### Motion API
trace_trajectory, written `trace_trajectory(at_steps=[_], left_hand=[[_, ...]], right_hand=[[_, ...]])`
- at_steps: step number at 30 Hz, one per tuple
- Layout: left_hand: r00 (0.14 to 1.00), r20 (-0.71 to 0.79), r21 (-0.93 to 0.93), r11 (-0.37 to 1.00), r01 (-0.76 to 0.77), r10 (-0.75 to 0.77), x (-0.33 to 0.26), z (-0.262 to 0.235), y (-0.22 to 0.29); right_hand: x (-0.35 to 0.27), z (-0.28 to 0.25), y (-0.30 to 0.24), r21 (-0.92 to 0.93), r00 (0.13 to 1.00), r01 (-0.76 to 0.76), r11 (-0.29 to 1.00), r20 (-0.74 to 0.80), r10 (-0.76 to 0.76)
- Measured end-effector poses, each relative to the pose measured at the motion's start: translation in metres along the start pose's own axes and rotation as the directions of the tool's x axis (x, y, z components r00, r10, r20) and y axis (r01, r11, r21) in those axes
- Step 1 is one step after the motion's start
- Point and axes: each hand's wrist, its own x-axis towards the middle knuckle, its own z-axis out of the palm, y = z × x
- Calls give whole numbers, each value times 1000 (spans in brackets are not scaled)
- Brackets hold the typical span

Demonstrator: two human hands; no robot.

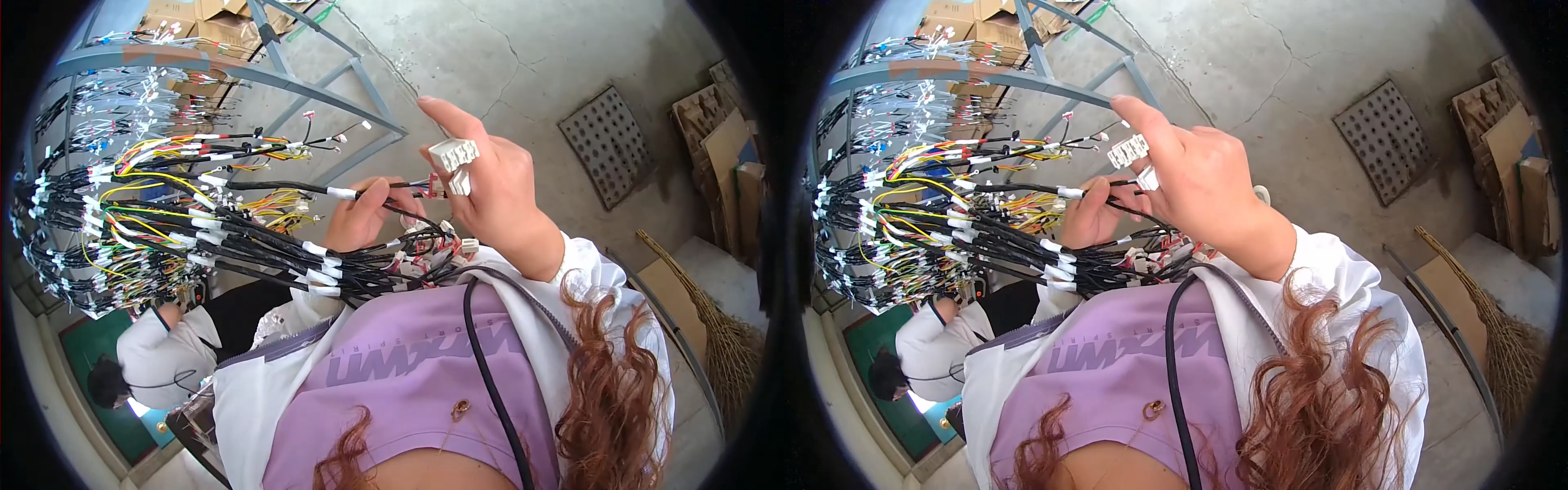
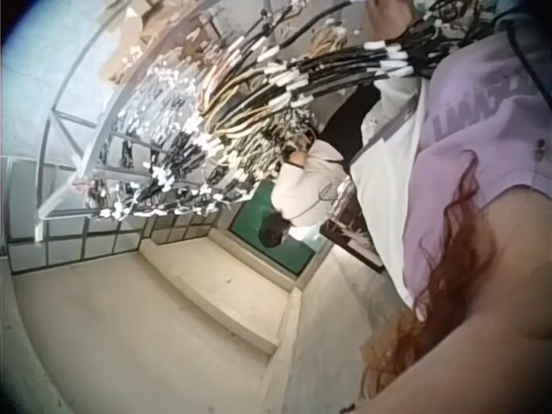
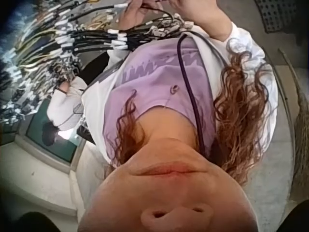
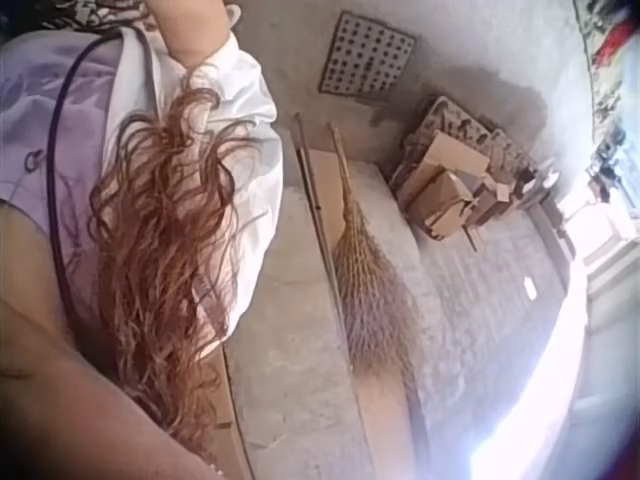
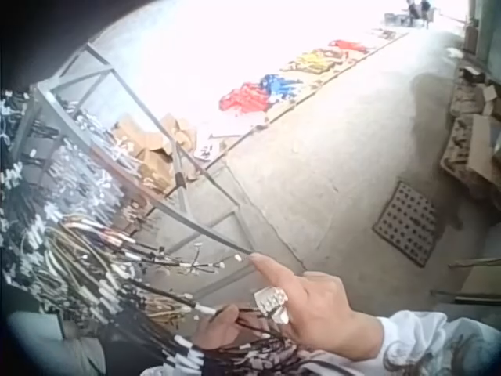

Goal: Sorting and inspecting multiple multicolored wire harnesses in an industrial warehouse setting.

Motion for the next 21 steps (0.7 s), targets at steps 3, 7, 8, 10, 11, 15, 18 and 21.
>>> trace_trajectory(at_steps=[3, 7, 8, 10, 11, 15, 18, 21], left_hand=[[1000, -7, 19, 1000, 16, -16, 1, 1, 2], [999, -31, 24, 999, 34, -34, 2, 1, 2], [998, -46, 28, 999, 41, -40, 2, 1, 2], [999, -32, 31, 999, 41, -40, 3, 1, 2], [999, -20, 35, 999, 41, -40, 3, 0, 2], [999, -24, 28, 999, 38, -38, 1, -1, 2], [998, -11, 33, 998, 61, -61, 1, 2, 8], [995, -56, 25, 997, 78, -77, 0, 6, 9]], right_hand=[[1, -2, 1, -20, 999, 2, 1000, 45, -1], [0, -4, 1, -40, 997, -1, 999, 75, 4], [1, -4, 0, -6, 997, -10, 1000, 74, 10], [2, -5, -3, 25, 997, -19, 1000, 73, 17], [2, -5, -4, 36, 995, -45, 998, 87, 42], [6, -8, -10, 90, 912, -353, 931, 257, 321], [8, -10, -6, 369, 879, -466, 804, 299, 372], [8, -12, -7, 480, 842, -539, 692, 337, 421]])
